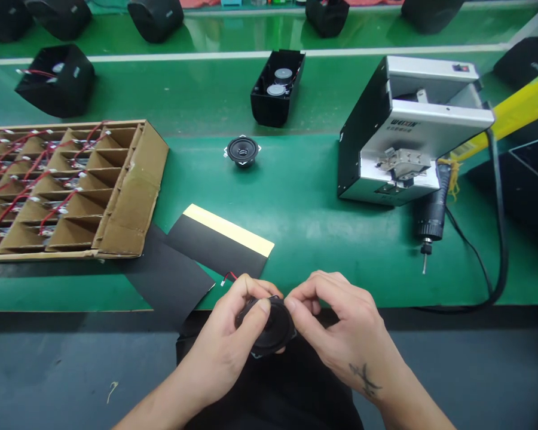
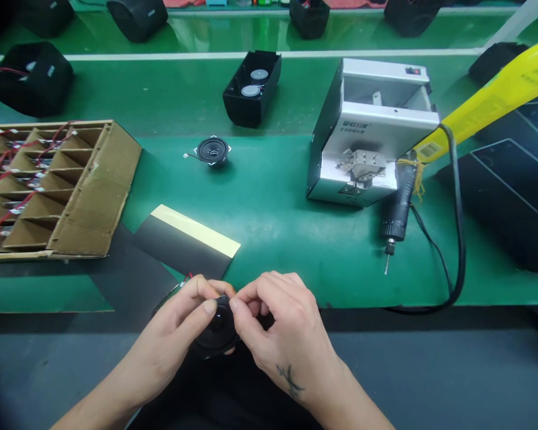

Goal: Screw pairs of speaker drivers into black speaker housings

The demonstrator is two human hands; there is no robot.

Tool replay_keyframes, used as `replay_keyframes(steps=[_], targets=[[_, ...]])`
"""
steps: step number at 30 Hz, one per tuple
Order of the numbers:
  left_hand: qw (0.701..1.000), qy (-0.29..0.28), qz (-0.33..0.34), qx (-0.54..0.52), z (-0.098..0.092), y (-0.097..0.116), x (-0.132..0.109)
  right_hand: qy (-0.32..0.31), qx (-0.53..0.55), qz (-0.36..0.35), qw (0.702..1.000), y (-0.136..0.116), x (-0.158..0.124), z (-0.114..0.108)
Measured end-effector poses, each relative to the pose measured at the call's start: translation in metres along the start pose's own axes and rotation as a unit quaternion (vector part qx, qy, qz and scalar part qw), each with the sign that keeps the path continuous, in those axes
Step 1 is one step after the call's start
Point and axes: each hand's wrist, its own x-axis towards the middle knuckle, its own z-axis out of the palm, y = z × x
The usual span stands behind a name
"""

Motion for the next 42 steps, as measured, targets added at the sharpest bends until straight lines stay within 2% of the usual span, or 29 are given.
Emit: replay_keyframes(steps=[18,28,42], targets=[[0.995,0.063,0.042,0.068,0.008,0.001,0.004,0.034,-0.011,0.006,0.999,0.001,-0.006,0.007],[0.989,0.096,0.063,0.098,0.013,0.000,0.009,0.025,-0.016,0.006,1.000,0.002,-0.007,0.008],[0.989,0.102,0.089,0.058,0.015,-0.008,0.011,0.052,-0.023,-0.011,0.998,0.003,-0.007,0.016]])
